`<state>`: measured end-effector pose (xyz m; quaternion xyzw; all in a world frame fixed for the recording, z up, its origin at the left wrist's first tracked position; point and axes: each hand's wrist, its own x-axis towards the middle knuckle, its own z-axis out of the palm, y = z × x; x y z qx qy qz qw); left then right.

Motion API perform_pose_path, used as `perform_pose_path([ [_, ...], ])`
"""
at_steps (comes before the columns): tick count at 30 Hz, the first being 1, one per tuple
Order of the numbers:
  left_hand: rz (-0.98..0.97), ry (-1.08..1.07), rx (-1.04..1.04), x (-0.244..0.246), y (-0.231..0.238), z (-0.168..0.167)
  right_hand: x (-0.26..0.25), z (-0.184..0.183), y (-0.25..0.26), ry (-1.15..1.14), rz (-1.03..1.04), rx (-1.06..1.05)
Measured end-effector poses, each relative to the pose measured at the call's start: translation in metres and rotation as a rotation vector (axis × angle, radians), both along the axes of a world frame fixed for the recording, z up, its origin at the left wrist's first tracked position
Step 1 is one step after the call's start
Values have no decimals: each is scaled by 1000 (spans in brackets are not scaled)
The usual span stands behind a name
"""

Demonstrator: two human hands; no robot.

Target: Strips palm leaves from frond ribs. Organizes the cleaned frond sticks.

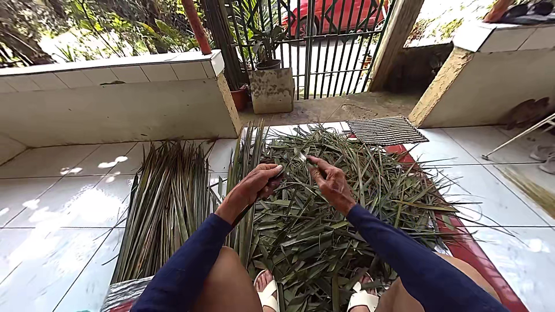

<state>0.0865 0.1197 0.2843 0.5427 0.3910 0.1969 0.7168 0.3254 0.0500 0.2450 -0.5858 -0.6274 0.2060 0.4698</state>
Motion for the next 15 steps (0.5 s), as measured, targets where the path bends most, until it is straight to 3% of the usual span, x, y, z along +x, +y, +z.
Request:
perform_pose_path([
  [4, -91, -93, -79, 7, 1, 2, -14, -13, -3, -36, 82, -37],
  [15, -250, -214, -190, 5, 5, -4, -8, -10, 0, -162, -103, 47],
])
